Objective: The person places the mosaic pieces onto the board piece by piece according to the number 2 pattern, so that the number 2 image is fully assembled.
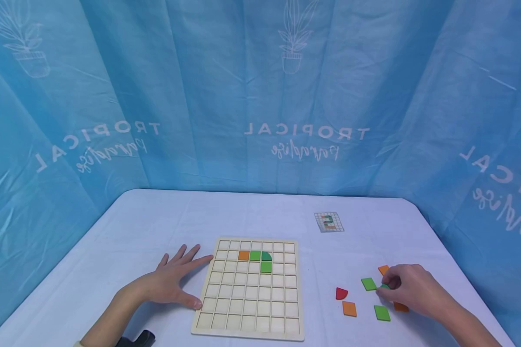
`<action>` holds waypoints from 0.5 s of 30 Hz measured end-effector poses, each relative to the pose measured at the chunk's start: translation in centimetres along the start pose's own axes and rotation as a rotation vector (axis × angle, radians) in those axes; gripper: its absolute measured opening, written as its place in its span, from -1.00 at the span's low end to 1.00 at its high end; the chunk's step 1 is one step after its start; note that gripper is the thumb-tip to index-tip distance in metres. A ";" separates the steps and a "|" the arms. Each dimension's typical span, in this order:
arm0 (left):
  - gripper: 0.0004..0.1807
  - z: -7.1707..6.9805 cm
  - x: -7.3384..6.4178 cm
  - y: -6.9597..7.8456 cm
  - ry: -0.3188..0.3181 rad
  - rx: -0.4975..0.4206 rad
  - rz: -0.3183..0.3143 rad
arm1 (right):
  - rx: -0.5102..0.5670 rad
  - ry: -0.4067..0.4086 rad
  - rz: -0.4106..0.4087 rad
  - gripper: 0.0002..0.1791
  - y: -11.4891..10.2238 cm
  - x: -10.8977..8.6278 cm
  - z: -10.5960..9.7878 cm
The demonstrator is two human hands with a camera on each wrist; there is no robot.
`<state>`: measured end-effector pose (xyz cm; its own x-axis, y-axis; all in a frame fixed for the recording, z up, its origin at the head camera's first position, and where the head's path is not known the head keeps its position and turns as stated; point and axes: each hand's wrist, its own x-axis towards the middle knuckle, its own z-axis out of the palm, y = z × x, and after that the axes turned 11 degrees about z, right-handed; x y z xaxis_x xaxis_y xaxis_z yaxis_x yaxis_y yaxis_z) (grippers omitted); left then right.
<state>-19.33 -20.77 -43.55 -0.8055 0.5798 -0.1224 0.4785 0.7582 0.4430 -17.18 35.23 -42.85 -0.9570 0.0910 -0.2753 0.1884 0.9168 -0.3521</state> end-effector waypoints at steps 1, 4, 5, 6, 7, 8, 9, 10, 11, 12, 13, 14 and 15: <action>0.20 0.0 0.0 0.0 -0.001 0.002 -0.003 | 0.004 -0.002 -0.001 -0.62 0.0 0.0 -0.1; 0.20 0.0 0.0 0.1 -0.001 0.002 -0.005 | 0.022 0.005 0.013 -0.59 0.0 0.0 -0.2; 0.19 0.0 0.0 0.1 0.001 0.000 -0.005 | 0.028 0.011 0.014 -0.57 0.0 -0.1 -0.3; 0.19 0.0 -0.1 0.1 0.001 -0.002 -0.004 | 0.034 0.020 0.013 -0.56 -0.1 -0.1 -0.4; 0.19 0.0 -0.1 0.2 0.000 -0.002 -0.005 | 0.041 0.029 0.007 -0.55 -0.2 -0.2 -0.4; 0.18 -0.1 -0.1 0.2 0.002 -0.004 -0.005 | 0.046 0.039 0.007 -0.54 -0.3 -0.3 -0.5; 0.18 -0.1 -0.1 0.2 0.001 -0.005 -0.004 | 0.052 0.047 0.000 -0.53 -0.4 -0.3 -0.6; 0.18 -0.1 -0.1 0.3 0.002 -0.007 -0.004 | 0.059 0.054 -0.007 -0.53 -0.6 -0.4 -0.6; 0.18 -0.1 -0.1 0.3 0.002 -0.008 -0.004 | 0.065 0.059 -0.013 -0.53 -0.7 -0.5 -0.6; 0.18 -0.1 -0.1 0.3 0.001 -0.007 -0.005 | 0.071 0.063 -0.016 -0.53 -0.8 -0.5 -0.6; 0.18 -0.1 -0.1 0.3 0.002 -0.008 -0.004 | 0.077 0.065 -0.016 -0.52 -1.0 -0.5 -0.6; 0.18 -0.1 -0.1 0.3 0.002 -0.007 -0.005 | 0.081 0.066 -0.016 -0.52 -1.1 -0.5 -0.5; 0.18 -0.1 -0.1 0.3 0.001 -0.007 -0.007 | 0.084 0.066 -0.017 -0.52 -1.2 -0.4 -0.5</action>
<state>-19.15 -20.64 -43.30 -0.8089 0.5745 -0.1247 0.4707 0.7600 0.4481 -17.09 34.27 -41.86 -0.9721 0.1037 -0.2104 0.1874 0.8826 -0.4311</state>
